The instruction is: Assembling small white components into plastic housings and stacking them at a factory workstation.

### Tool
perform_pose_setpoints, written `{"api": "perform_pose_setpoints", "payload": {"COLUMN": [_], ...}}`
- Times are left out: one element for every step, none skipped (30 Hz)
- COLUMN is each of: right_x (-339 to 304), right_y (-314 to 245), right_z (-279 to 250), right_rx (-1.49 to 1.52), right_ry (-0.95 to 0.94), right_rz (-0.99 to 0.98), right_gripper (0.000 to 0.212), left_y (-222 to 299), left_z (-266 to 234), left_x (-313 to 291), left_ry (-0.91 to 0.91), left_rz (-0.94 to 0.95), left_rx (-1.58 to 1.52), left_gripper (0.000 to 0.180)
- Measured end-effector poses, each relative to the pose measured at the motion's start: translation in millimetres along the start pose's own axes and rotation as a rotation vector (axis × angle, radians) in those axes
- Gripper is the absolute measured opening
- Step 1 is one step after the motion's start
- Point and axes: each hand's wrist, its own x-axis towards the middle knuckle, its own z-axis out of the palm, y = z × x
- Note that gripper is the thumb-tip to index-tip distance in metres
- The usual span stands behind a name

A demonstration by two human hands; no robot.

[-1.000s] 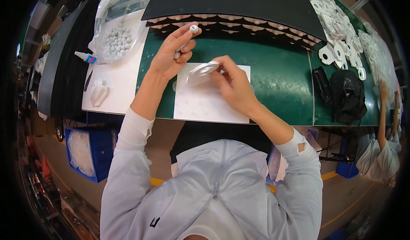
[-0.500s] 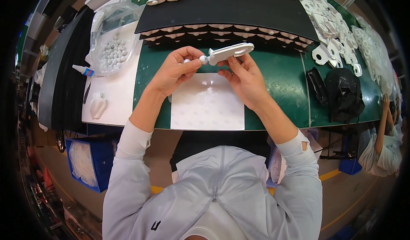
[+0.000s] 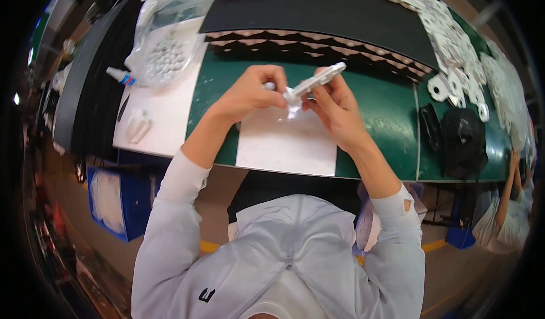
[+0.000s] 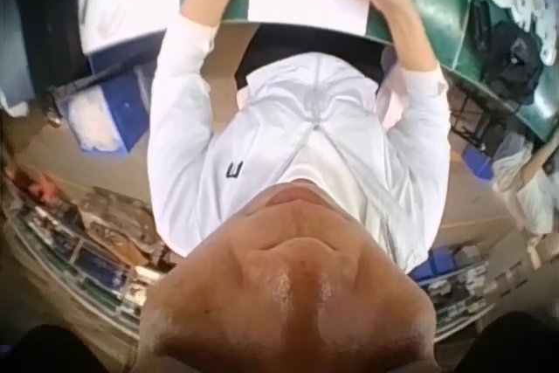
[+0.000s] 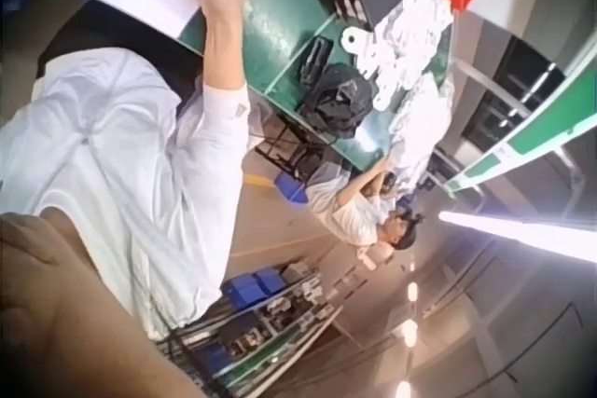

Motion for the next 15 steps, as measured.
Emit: {"api": "perform_pose_setpoints", "payload": {"right_x": [-1,-1,-1,-1,0,0,0,3,7,10,12,16,19,22,25], "right_y": [-1,0,-2,-6,-11,-17,-21,-19,-18,-20,-23,-27,-29,-30,-32], "right_z": [3,5,8,5,4,9,11,8,13,21,25,26,31,38,40], "right_rx": [-0.030,-0.055,-0.092,-0.111,-0.128,-0.168,-0.215,-0.192,-0.184,-0.174,-0.171,-0.218,-0.215,-0.248,-0.290], "right_ry": [-0.052,-0.105,-0.098,-0.124,-0.151,-0.124,-0.089,-0.135,-0.160,-0.108,-0.045,-0.059,-0.068,-0.054,-0.024], "right_rz": [-0.010,-0.022,-0.019,-0.026,-0.032,-0.010,0.008,0.021,0.029,0.043,0.055,0.050,0.052,0.083,0.109], "right_gripper": [0.018,0.017,0.017,0.016,0.015,0.013,0.011,0.016,0.016,0.021,0.026,0.034,0.034,0.032,0.031], "left_y": [-4,-6,-6,-1,5,13,21,26,27,30,31,29,25,21,14], "left_z": [-2,-3,-1,4,3,-1,-2,-5,-14,-25,-38,-54,-71,-87,-102], "left_x": [2,1,-2,-3,-11,-25,-38,-48,-60,-80,-97,-112,-130,-150,-163], "left_ry": [-0.073,-0.147,-0.097,-0.097,-0.094,-0.053,0.012,0.075,0.101,0.253,0.393,0.550,0.712,0.845,0.961], "left_rz": [0.138,0.271,0.263,0.234,0.203,0.197,0.166,0.134,0.130,0.182,0.237,0.256,0.270,0.196,0.125], "left_rx": [0.057,0.122,0.129,0.130,0.129,0.136,0.189,0.241,0.245,0.303,0.358,0.500,0.645,0.846,1.038], "left_gripper": [0.017,0.016,0.016,0.018,0.020,0.020,0.021,0.022,0.022,0.022,0.023,0.022,0.021,0.019,0.018]}}
